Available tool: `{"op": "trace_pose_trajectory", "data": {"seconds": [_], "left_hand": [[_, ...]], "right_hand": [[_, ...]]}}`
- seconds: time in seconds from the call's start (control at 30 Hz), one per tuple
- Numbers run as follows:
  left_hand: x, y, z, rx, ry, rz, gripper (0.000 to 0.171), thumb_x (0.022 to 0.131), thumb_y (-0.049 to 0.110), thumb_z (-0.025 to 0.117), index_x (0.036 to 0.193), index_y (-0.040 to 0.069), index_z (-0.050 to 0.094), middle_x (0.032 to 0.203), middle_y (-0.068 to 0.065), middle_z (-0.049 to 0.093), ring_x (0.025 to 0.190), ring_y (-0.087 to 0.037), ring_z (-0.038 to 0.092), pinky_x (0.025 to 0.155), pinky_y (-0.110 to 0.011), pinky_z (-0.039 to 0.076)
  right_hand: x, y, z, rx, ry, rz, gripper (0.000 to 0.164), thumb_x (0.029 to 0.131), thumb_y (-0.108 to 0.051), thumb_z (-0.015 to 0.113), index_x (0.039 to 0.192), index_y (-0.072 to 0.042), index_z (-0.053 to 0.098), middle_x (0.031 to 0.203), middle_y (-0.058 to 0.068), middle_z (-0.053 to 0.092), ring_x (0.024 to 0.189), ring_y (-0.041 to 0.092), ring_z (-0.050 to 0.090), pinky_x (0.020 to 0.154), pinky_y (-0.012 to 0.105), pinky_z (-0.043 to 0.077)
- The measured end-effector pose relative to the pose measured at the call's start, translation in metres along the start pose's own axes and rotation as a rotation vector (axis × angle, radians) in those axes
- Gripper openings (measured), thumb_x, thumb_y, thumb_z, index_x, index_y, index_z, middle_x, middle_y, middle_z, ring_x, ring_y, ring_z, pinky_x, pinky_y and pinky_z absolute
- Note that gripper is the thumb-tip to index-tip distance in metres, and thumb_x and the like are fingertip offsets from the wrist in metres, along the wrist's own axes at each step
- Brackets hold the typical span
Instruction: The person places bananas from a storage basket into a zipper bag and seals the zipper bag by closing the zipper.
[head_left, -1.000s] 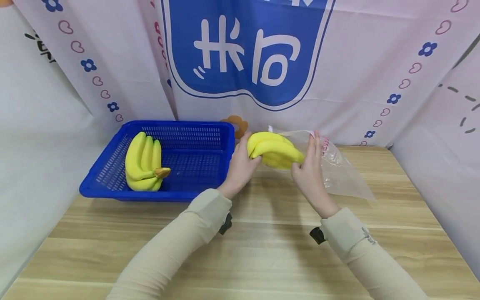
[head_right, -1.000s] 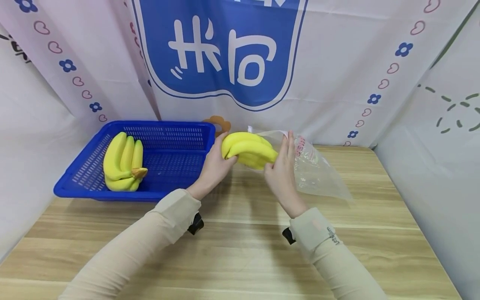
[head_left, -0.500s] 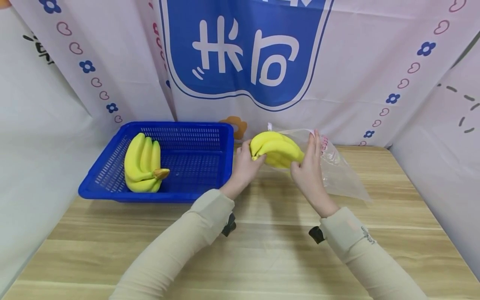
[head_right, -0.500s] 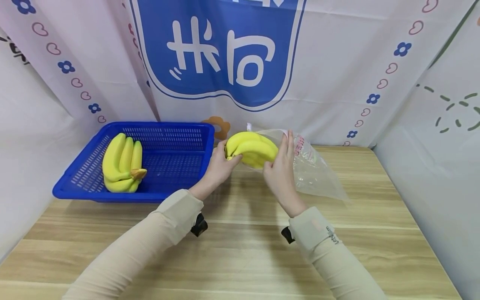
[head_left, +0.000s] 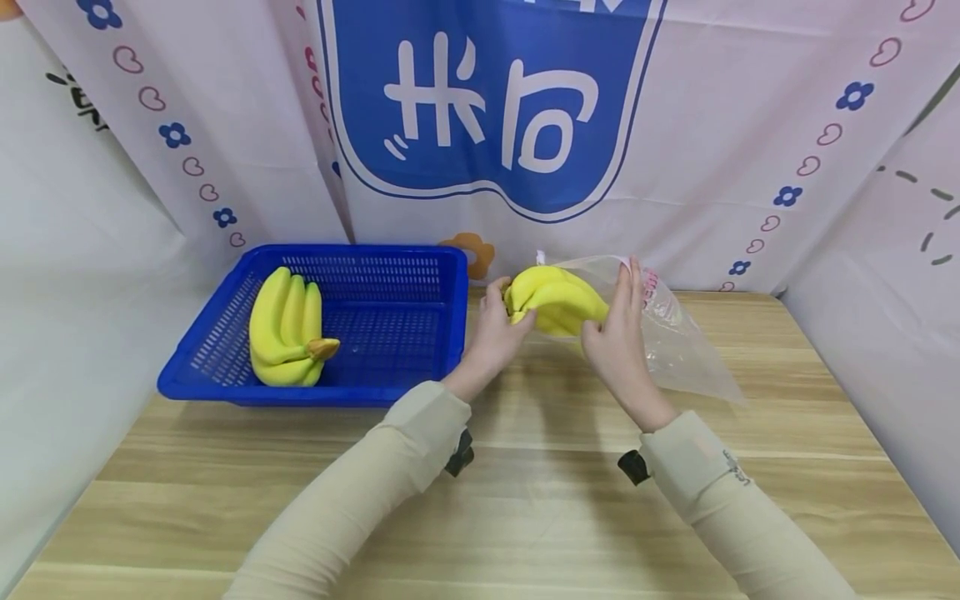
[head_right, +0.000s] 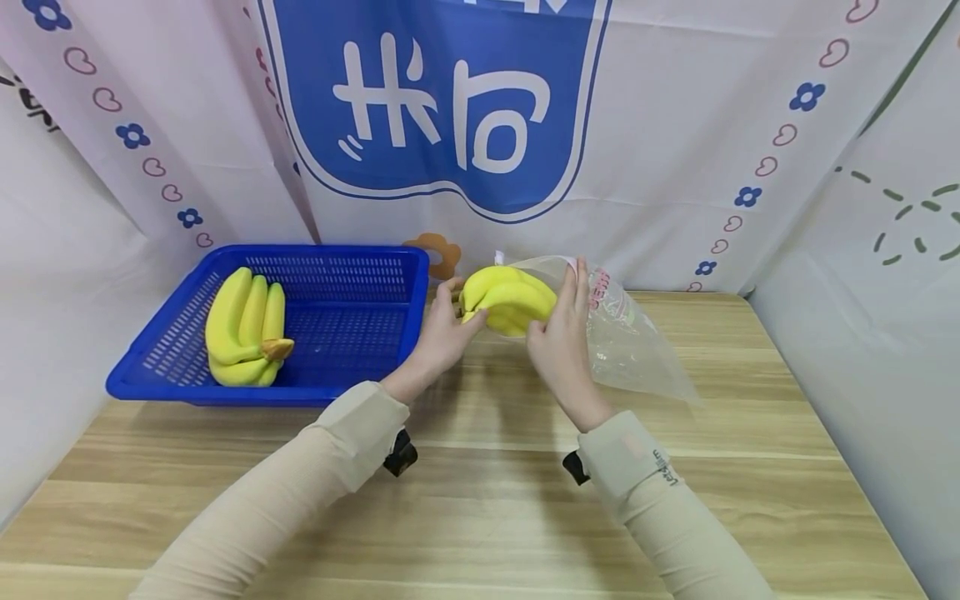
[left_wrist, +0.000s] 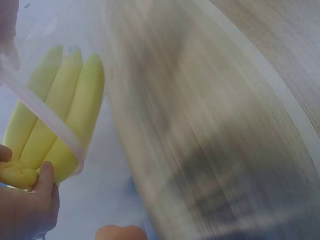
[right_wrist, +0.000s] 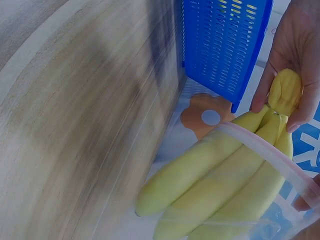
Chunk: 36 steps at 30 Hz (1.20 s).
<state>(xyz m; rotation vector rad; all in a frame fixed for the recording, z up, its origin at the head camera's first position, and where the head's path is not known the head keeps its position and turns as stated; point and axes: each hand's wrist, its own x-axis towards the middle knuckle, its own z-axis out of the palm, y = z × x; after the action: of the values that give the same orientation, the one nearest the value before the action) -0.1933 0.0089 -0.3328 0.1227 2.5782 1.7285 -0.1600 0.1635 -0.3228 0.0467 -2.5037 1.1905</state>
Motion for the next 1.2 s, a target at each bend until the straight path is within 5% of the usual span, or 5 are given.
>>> {"op": "trace_pose_trajectory", "data": {"seconds": [0.47,0.77,1.03,1.2], "left_hand": [[-0.0012,0.0021,0.0022,-0.099,-0.088,-0.031,0.073,0.079,0.006,0.061,0.145,0.006,0.030,0.142,-0.020,0.040,0.123,-0.030,0.054,0.097,-0.035,0.050],[-0.0027,-0.0002,0.0056,-0.105,-0.154,-0.047,0.080,0.079,0.009,0.062,0.150,0.011,0.024,0.149,-0.016,0.032,0.129,-0.031,0.048,0.100,-0.036,0.049],[-0.0038,-0.0017,0.0061,-0.034,-0.170,0.041,0.073,0.089,0.016,0.060,0.152,0.011,0.023,0.148,-0.019,0.034,0.130,-0.033,0.048,0.097,-0.036,0.051],[-0.0042,-0.0025,0.0066,-0.042,-0.181,0.039,0.069,0.092,0.019,0.062,0.151,0.011,0.026,0.147,-0.020,0.035,0.130,-0.033,0.049,0.096,-0.034,0.052]], "right_hand": [[-0.0015,-0.0021,0.0000,0.011,-0.006,0.010,0.086,0.072,0.010,0.044,0.151,0.006,0.007,0.161,0.015,-0.002,0.150,0.030,-0.001,0.121,0.047,0.016],[-0.0013,-0.0041,-0.0013,0.005,-0.012,0.011,0.087,0.073,0.010,0.044,0.151,0.005,0.007,0.161,0.015,-0.002,0.150,0.030,-0.001,0.120,0.047,0.017],[0.0006,-0.0064,-0.0006,0.005,-0.025,0.009,0.086,0.072,0.012,0.043,0.150,0.007,0.007,0.161,0.017,-0.002,0.149,0.033,0.001,0.120,0.049,0.019],[0.0017,-0.0074,0.0009,0.005,-0.020,0.002,0.086,0.072,0.012,0.043,0.150,0.008,0.007,0.160,0.019,-0.001,0.149,0.034,0.001,0.121,0.049,0.012]]}}
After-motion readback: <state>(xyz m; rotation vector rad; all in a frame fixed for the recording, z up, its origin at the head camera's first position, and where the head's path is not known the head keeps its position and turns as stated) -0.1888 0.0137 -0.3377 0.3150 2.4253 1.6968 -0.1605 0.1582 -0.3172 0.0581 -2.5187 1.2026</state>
